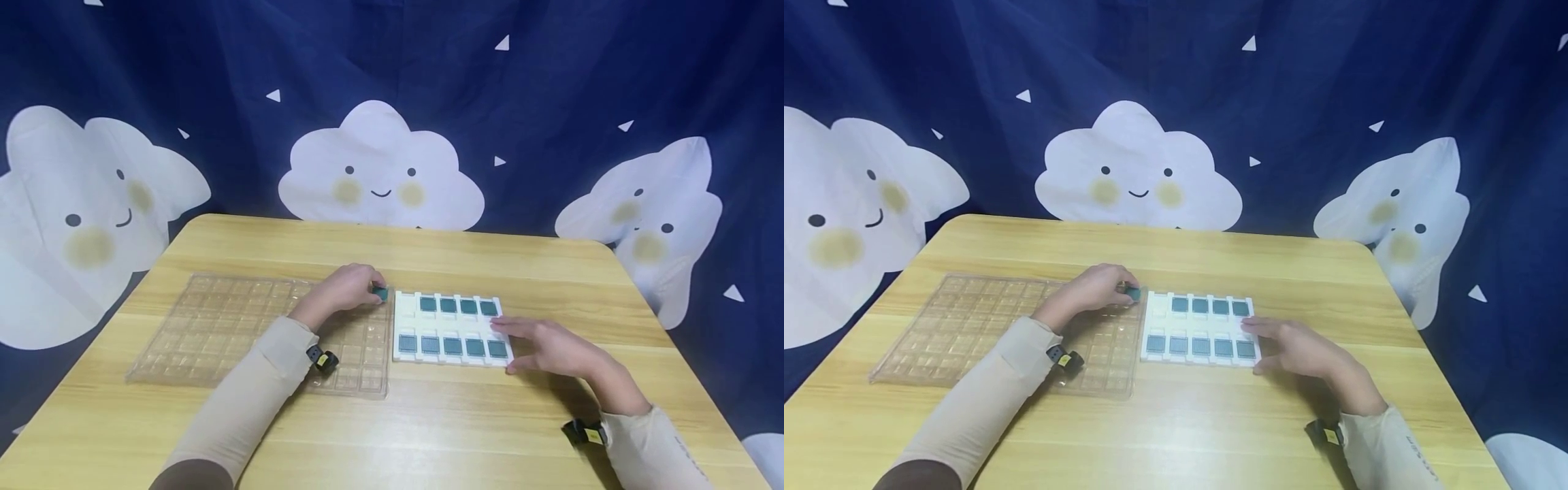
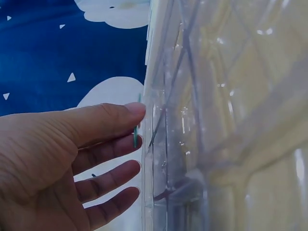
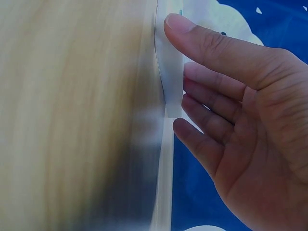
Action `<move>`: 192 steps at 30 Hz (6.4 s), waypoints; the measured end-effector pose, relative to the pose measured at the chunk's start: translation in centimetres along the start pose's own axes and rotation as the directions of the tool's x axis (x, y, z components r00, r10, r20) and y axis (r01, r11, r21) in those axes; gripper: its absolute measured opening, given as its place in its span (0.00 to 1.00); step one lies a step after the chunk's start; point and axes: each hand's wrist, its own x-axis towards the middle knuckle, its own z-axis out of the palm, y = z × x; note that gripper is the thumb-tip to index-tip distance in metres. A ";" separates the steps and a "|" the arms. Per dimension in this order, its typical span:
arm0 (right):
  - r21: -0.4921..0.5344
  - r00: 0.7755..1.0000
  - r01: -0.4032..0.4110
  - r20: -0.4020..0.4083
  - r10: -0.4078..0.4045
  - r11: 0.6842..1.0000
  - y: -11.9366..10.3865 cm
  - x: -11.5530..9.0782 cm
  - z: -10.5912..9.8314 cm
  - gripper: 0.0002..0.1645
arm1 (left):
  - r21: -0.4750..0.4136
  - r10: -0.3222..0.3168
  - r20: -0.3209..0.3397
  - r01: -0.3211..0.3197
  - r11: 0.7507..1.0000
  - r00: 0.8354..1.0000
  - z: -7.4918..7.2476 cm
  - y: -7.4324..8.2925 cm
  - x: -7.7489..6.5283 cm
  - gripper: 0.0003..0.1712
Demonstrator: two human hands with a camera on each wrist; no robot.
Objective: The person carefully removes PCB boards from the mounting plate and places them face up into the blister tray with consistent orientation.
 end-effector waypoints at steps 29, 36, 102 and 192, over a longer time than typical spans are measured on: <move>0.027 1.000 -0.023 0.012 0.022 0.999 0.0 0.1 0.2 0.43 | 0.004 0.004 0.023 -0.004 1.000 1.000 0.7 -0.7 0.3 0.17; 0.032 0.999 -0.030 0.018 0.029 0.999 0.1 0.2 0.2 0.44 | -0.015 -0.005 0.030 0.005 1.000 1.000 0.6 -0.8 0.3 0.20; 0.017 1.000 -0.024 -0.002 0.024 1.000 0.7 0.3 0.0 0.43 | 0.006 0.214 0.146 -0.217 0.976 0.966 1.7 5.3 4.1 0.29; 0.019 0.999 -0.039 0.022 0.039 0.999 0.3 0.3 -0.1 0.43 | -0.039 0.153 -0.121 -0.159 0.986 0.981 -1.4 -1.1 -0.4 0.23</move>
